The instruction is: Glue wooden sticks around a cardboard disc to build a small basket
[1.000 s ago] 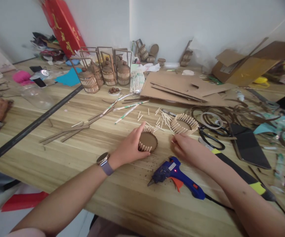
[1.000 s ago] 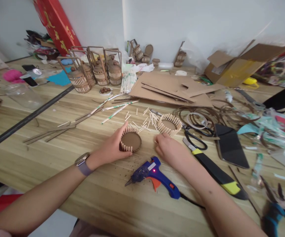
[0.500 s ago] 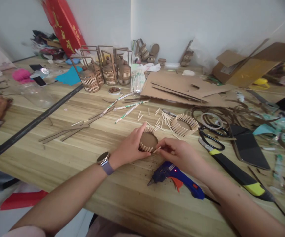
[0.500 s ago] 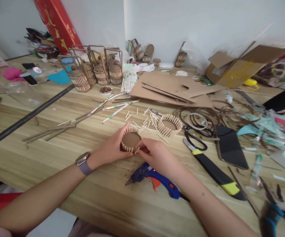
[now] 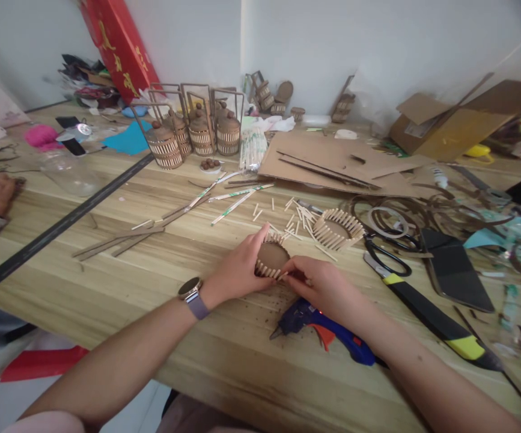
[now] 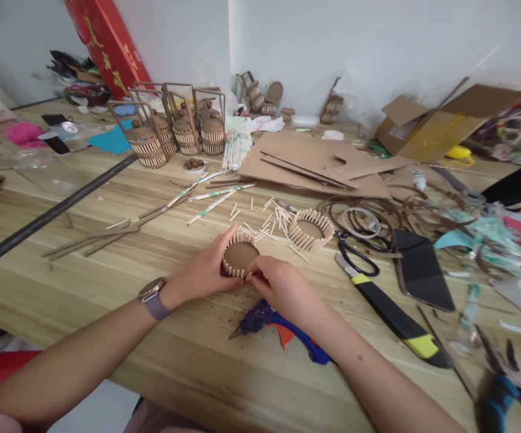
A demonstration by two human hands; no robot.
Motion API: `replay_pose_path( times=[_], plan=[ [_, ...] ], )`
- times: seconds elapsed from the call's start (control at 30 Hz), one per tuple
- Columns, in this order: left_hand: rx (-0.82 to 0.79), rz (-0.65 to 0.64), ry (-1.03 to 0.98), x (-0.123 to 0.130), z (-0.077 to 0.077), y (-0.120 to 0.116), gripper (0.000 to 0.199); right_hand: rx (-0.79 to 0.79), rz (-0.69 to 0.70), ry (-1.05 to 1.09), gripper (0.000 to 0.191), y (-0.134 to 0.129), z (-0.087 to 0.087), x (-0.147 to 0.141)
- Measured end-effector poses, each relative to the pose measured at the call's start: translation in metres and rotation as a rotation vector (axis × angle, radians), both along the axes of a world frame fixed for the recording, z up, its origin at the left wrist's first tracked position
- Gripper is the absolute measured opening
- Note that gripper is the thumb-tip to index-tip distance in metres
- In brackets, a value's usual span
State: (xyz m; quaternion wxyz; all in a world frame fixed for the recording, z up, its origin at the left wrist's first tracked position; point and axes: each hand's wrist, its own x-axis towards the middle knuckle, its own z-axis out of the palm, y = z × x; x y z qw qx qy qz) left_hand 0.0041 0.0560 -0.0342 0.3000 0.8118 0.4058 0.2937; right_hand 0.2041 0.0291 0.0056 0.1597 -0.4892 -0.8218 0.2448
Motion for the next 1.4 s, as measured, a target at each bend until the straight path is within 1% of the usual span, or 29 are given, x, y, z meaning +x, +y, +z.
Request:
replay_pose_path(
  times=[0.23,0.47,0.87,1.13,1.3,1.4],
  plan=[
    [0.000,0.004,0.008,0.0005,0.0004,-0.0009,0.106,0.008,0.008,-0.006,0.012,-0.0013,-0.0027,-0.0009],
    [-0.005,-0.002,0.007,0.0009,0.0006,-0.0006,0.107,0.044,0.047,-0.010,0.012,-0.0018,-0.0057,-0.0011],
    [0.009,-0.002,0.015,0.0017,0.0016,-0.0010,0.106,0.075,0.087,-0.022,0.013,-0.0009,-0.0070,-0.0011],
    [-0.020,-0.011,0.012,0.0010,0.0003,0.0003,0.112,0.106,0.100,-0.052,0.013,-0.0001,-0.0078,-0.0015],
    [-0.048,-0.008,-0.007,0.0006,0.0012,-0.0003,0.113,0.124,0.095,-0.047,0.014,0.0002,-0.0086,-0.0002],
    [-0.040,-0.010,-0.012,-0.0003,0.0010,-0.0006,0.113,0.153,0.033,0.007,0.025,0.0004,-0.0034,0.0039]
  ],
)
